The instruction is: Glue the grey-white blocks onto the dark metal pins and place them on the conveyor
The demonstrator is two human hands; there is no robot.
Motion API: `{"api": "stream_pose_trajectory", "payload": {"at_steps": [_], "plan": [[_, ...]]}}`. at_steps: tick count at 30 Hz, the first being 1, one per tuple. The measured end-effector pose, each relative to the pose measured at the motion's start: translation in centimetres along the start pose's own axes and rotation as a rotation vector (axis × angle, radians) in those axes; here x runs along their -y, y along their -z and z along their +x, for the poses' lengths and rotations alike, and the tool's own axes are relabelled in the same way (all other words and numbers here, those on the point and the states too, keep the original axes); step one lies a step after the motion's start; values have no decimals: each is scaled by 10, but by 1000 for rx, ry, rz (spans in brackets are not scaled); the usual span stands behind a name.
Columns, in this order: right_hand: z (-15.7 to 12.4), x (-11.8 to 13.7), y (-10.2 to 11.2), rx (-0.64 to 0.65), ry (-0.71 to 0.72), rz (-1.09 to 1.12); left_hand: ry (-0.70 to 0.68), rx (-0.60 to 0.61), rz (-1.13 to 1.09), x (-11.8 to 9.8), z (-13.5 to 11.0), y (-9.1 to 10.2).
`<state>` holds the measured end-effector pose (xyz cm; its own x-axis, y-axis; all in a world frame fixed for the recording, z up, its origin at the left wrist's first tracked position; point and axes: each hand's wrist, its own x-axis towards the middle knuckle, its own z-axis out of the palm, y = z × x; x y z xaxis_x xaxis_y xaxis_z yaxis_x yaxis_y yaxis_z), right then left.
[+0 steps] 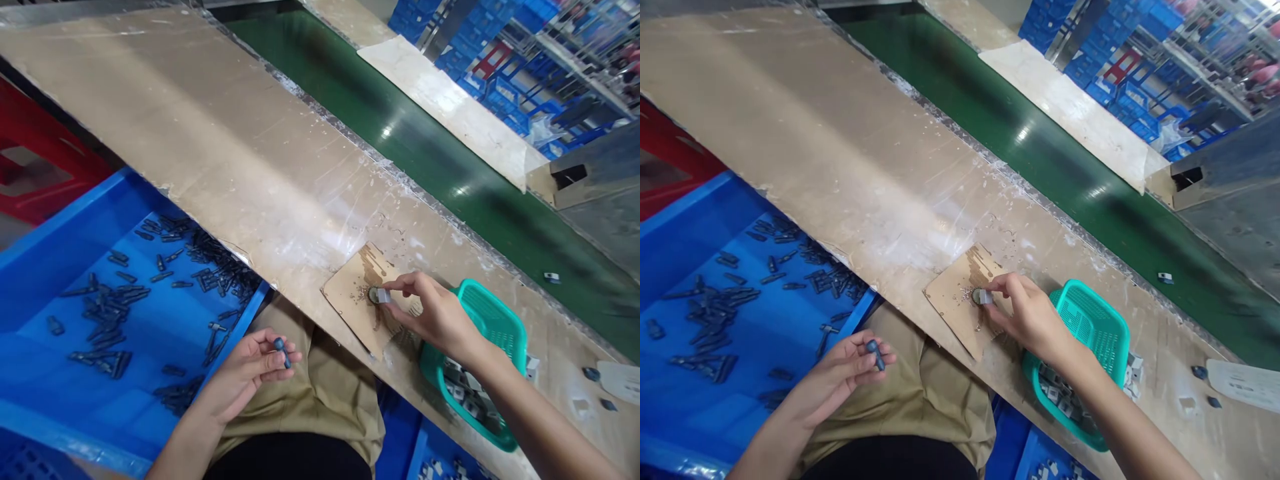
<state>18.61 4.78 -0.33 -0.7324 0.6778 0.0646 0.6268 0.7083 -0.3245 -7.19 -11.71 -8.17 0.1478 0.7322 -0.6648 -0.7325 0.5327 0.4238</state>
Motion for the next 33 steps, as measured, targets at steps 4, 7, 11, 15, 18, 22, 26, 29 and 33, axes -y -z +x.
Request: {"api": "stream_pose_trajectory", "payload": {"at_steps": [4,7,11,15,18,22,26,29,33], "plan": [[2,0,-4,62,5,-62,-11,-11,32,1,3,1],[5,3,-3,107,30,-96,-29,-3,9,2,6,-5],[7,6,-2,111,95,-147,-85,29,-75,6,10,-22],[6,6,-2,59,90,-97,-384,82,-56,11,15,-48],[0,13,6,-63,-19,98,-893,57,238,12,18,-66],[-15,44,24,-247,-190,515,-1477,56,636,6,18,-81],[-30,77,36,-301,-242,704,-1619,60,743,4,16,-90],[-36,87,37,-297,-243,748,-1654,61,742,8,15,-94],[-40,87,34,-279,-238,782,-1646,96,765,12,12,-99]]}}
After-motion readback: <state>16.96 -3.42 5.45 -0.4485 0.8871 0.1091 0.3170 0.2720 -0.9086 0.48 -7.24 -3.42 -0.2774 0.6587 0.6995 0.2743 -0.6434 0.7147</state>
